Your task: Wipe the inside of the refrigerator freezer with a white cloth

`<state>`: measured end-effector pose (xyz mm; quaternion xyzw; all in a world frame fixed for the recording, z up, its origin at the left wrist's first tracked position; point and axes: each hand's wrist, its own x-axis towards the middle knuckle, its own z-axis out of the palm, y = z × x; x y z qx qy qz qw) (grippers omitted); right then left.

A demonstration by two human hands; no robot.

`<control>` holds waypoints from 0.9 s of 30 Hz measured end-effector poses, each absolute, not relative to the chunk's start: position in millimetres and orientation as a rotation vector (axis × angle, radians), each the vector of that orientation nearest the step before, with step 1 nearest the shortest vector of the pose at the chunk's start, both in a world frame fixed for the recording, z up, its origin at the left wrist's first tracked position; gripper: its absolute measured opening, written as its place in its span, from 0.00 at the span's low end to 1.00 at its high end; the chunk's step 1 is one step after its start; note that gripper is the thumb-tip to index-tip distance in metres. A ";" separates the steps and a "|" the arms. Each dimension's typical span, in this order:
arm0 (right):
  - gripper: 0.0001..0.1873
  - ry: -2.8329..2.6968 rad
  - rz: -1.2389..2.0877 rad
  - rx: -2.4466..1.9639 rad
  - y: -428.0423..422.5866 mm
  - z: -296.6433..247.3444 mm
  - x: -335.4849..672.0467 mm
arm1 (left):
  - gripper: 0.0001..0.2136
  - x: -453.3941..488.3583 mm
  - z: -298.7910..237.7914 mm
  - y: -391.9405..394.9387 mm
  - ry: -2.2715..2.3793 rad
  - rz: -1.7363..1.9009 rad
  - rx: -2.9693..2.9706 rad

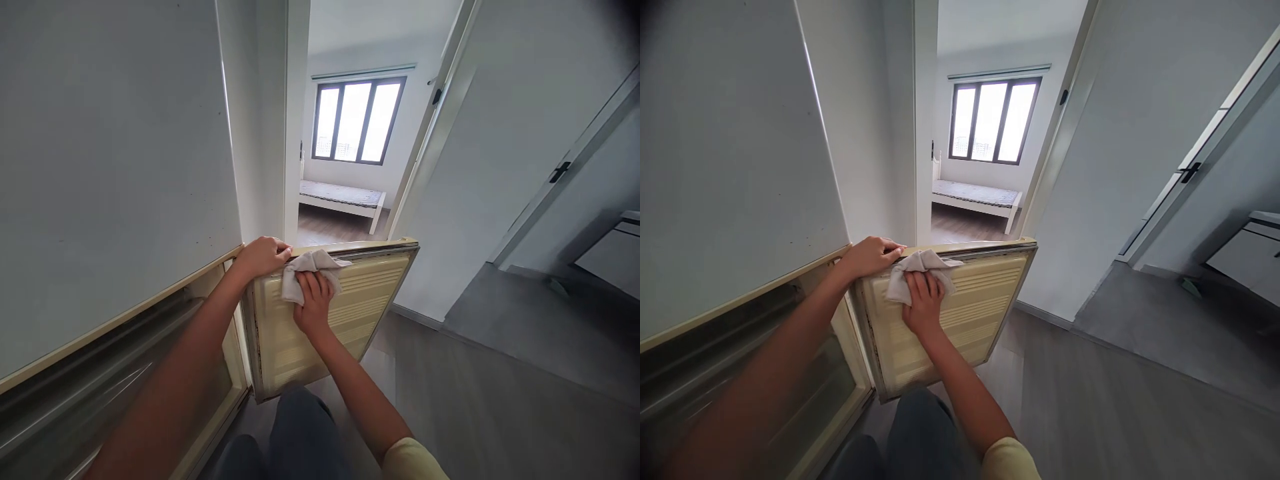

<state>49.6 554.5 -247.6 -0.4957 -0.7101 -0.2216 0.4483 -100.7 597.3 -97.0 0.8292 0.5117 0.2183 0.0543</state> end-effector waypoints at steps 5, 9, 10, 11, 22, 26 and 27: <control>0.24 -1.437 -0.571 -1.237 578.9 -250.6 125.7 | 0.22 -101.3 -97.6 597.3 1.516 0.651 2.560; 0.21 -1.220 -0.506 -1.297 598.0 -244.2 200.6 | 0.22 -102.4 -96.8 597.4 1.499 0.654 2.567; 0.22 -1.169 -0.480 -1.308 601.8 -242.0 218.8 | 0.22 -102.6 -96.7 597.5 1.497 0.653 2.567; 0.23 -1.117 -0.437 -1.322 605.2 -240.1 235.5 | 0.22 -102.8 -96.7 597.7 1.496 0.652 2.566; 0.36 -0.955 -0.274 -1.236 606.5 -263.5 177.2 | 0.23 -102.1 -95.6 594.6 1.487 0.643 2.580; 0.36 -1.148 -0.261 -1.238 585.1 -282.6 76.1 | 0.22 -101.5 -96.2 594.8 1.506 0.642 2.575; 0.36 -1.226 -0.262 -1.247 578.0 -288.4 51.5 | 0.22 -101.2 -96.4 595.2 1.510 0.645 2.577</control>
